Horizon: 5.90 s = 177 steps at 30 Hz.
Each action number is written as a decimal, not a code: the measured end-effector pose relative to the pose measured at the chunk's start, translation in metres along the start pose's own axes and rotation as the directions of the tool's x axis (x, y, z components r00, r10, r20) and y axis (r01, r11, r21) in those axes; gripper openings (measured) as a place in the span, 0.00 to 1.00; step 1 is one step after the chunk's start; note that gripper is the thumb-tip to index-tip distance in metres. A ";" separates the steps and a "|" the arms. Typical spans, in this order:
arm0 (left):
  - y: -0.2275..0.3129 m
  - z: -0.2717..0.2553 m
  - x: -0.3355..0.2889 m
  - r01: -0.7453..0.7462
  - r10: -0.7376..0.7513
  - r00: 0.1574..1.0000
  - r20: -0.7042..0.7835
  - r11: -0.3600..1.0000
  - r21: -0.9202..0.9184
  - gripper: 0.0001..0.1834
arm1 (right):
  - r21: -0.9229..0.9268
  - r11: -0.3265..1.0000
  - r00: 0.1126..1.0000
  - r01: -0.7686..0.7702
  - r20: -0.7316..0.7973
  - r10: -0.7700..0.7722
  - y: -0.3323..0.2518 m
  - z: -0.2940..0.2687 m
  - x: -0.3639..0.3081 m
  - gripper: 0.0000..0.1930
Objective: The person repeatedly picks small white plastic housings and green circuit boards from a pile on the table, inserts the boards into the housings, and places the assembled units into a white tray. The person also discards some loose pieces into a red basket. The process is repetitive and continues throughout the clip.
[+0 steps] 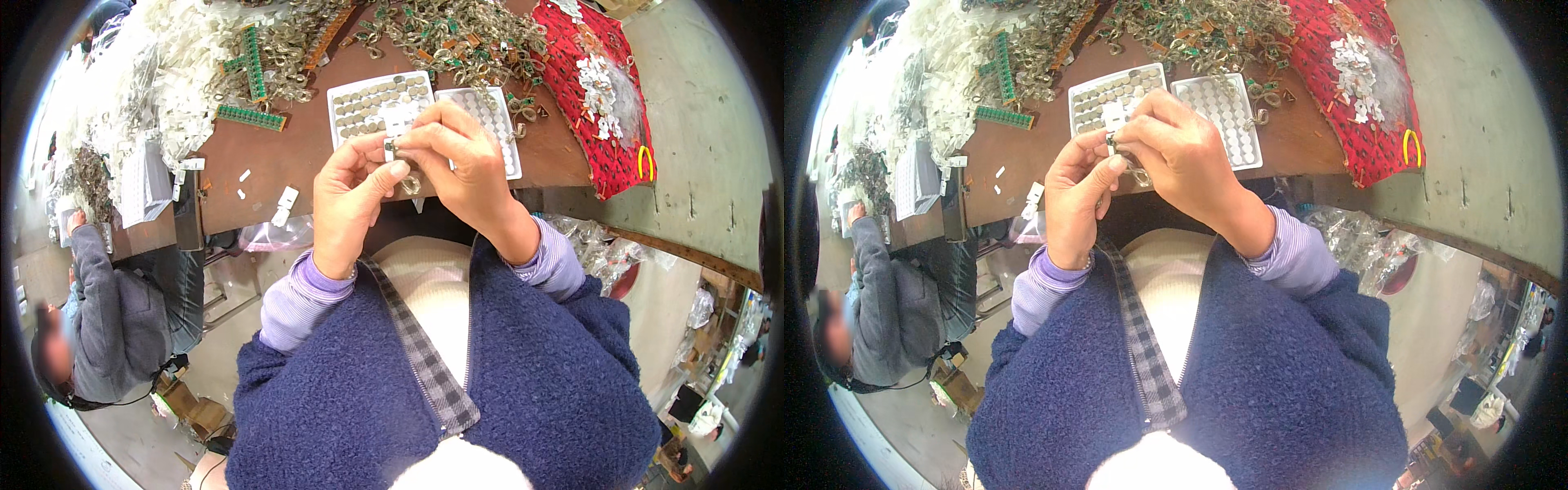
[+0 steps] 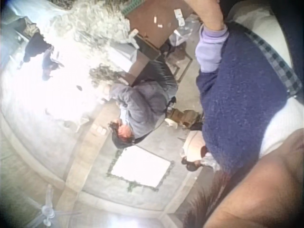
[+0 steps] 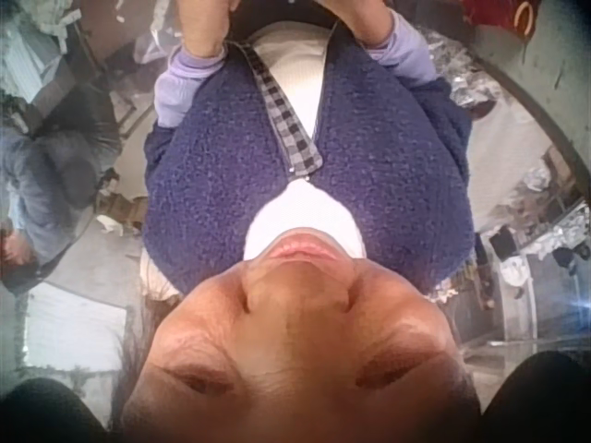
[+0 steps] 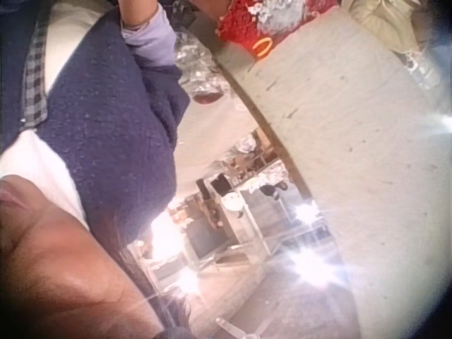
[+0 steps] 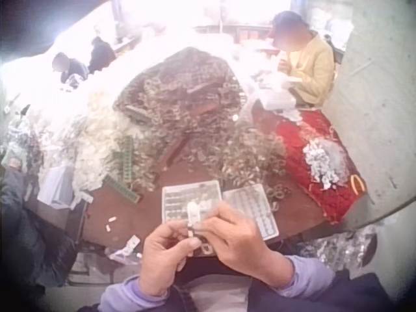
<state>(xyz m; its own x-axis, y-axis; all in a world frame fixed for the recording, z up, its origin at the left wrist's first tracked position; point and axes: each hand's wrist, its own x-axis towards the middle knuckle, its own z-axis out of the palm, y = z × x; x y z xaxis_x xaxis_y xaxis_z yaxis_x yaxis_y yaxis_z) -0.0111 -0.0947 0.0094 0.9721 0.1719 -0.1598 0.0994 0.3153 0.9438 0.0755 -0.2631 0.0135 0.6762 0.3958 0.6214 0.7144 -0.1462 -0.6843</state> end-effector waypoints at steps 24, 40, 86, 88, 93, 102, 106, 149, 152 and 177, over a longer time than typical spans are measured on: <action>0.008 -0.035 -0.001 0.100 -0.113 0.988 -0.109 0.987 -0.125 0.10 | -0.289 0.954 0.994 0.085 0.097 -0.059 0.022 0.042 0.011 0.09; -0.002 0.009 0.001 -0.020 0.015 0.999 0.042 0.994 0.111 0.11 | 0.059 0.998 0.993 -0.002 -0.117 0.009 -0.008 -0.005 -0.020 0.12; -0.007 0.101 0.069 0.247 -0.187 0.880 0.436 0.965 -0.084 0.14 | -0.238 0.770 0.779 -0.592 -0.416 0.470 0.112 -0.219 -0.057 0.01; -0.007 0.102 0.067 0.260 -0.195 0.872 0.449 0.962 -0.086 0.14 | -0.102 0.781 0.730 -0.616 -0.448 0.516 0.110 -0.225 -0.063 0.02; -0.002 0.110 0.059 0.313 -0.276 0.831 0.483 0.950 0.005 0.17 | 0.406 0.762 0.632 -0.504 -0.429 0.646 0.095 -0.225 -0.070 0.02; -0.013 0.135 0.046 0.318 -0.279 0.837 0.472 0.948 -0.004 0.19 | 0.373 0.852 0.845 -0.369 -0.247 0.474 0.015 -0.134 -0.055 0.05; -0.008 0.120 0.040 0.254 -0.191 0.881 0.434 0.963 -0.093 0.14 | -0.064 0.974 0.948 -0.217 -0.250 0.195 0.007 -0.120 -0.048 0.08; -0.001 0.076 0.052 0.553 -0.280 0.819 0.502 0.621 -0.556 0.11 | -0.659 0.659 0.932 -0.361 -0.284 0.227 0.080 -0.127 -0.042 0.14; 0.005 0.070 0.051 0.518 -0.254 0.836 0.486 0.654 -0.551 0.11 | -0.719 0.657 0.972 -0.226 -0.210 0.104 0.094 -0.134 -0.045 0.10; 0.017 0.106 0.068 -0.459 0.304 0.882 0.361 0.733 0.502 0.15 | -0.351 0.903 0.968 -0.248 -0.121 0.219 0.053 -0.151 -0.033 0.04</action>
<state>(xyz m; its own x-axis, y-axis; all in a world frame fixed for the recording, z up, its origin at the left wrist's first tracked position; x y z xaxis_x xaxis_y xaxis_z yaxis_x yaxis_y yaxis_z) 0.0791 -0.1765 0.0455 0.9639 -0.0897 0.2505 -0.2661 -0.3162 0.9106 0.1185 -0.4208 0.0142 0.8332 0.2413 0.4976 0.5401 -0.5483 -0.6384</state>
